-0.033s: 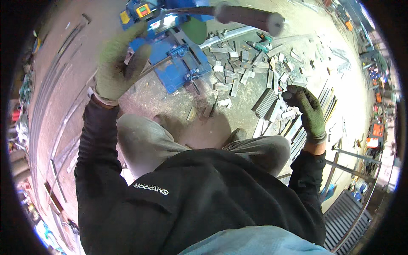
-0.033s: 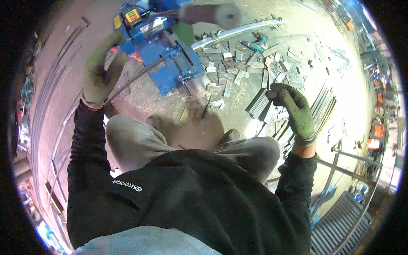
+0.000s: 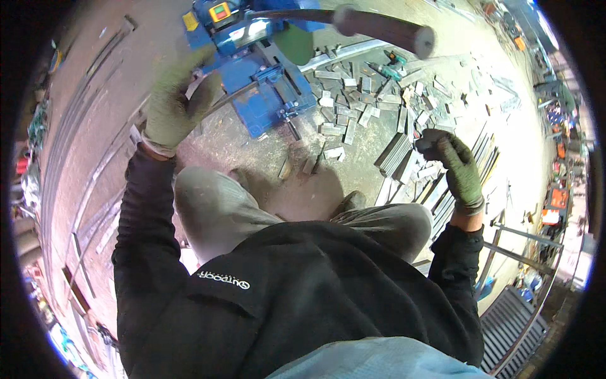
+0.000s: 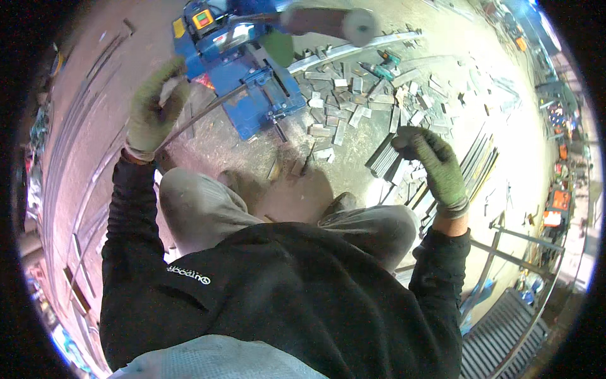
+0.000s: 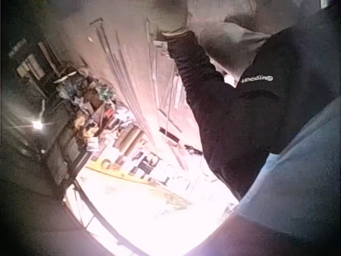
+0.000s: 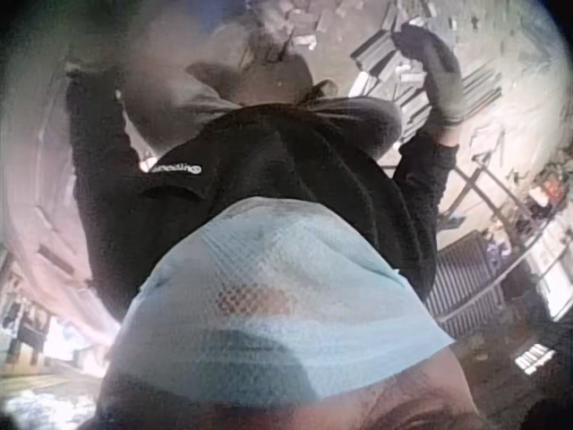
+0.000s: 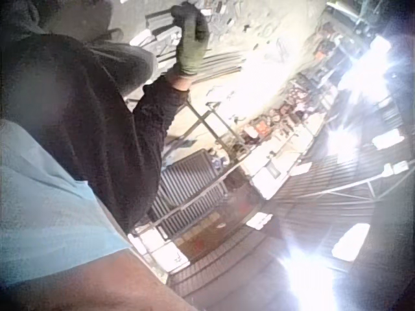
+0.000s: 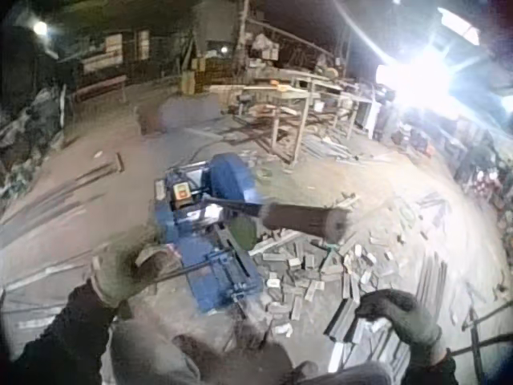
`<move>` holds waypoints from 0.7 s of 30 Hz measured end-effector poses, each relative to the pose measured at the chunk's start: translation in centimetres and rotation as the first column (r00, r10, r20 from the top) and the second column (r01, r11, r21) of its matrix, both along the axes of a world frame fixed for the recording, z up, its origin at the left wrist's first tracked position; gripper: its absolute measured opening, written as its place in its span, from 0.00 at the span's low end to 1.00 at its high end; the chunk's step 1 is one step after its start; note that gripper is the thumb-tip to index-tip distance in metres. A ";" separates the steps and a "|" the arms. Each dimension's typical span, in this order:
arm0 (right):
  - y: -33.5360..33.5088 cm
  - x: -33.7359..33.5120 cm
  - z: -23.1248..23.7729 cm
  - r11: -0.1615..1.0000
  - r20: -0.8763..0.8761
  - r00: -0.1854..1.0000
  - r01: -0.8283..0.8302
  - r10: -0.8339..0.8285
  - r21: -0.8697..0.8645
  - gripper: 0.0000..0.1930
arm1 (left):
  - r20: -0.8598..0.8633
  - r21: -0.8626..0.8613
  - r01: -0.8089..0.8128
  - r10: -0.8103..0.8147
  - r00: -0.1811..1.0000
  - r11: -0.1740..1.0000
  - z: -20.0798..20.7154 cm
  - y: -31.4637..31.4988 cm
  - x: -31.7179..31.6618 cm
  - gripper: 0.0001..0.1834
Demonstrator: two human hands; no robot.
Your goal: The person repeatedly picks up metal rods from the floor, positions them in a blue chop saw, and cuts them, producing sparks. The cut pieces are placed on the floor among other metal scraps.
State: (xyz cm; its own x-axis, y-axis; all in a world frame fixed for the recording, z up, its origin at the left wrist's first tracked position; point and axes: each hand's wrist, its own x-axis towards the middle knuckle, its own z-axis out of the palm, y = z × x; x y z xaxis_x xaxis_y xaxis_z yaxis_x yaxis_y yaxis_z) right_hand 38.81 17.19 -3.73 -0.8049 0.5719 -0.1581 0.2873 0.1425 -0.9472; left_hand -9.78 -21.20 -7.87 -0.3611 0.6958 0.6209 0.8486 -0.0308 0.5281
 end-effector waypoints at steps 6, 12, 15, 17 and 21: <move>-8.9 -10.2 -10.1 0.915 0.451 0.796 -0.355 0.403 -0.192 0.31 | 0.037 -0.628 -0.297 0.408 0.912 0.719 -24.2 -15.8 -8.0 0.33; -12.6 -15.6 -25.6 0.794 0.675 0.428 -0.415 0.601 -0.444 0.38 | -0.072 -0.842 -0.337 0.530 0.845 0.422 -38.6 -22.7 -11.3 0.37; -9.1 -16.3 -29.2 0.848 0.669 0.521 -0.315 0.530 -0.426 0.38 | -0.278 -0.821 -0.478 0.515 0.811 0.311 -41.6 -23.4 -15.0 0.40; -5.8 -16.5 -31.2 0.897 0.669 0.603 -0.225 0.434 -0.380 0.37 | -0.229 -0.855 -0.447 0.582 0.780 0.262 -42.8 -23.7 -18.4 0.39; -0.3 -17.8 -35.2 0.928 0.563 0.826 0.228 -0.024 -0.295 0.36 | -0.278 -0.884 -0.438 0.565 0.777 0.167 -46.2 -24.2 -23.0 0.37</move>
State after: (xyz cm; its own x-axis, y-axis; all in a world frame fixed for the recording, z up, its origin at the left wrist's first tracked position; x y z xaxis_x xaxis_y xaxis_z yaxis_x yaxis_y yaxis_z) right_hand 20.99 16.88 -38.90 -0.4527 0.4913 -0.7441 0.7582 -0.2270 -0.6112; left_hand -32.75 -45.39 -54.08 -0.8663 0.4134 -0.2804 0.4331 0.9013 -0.0094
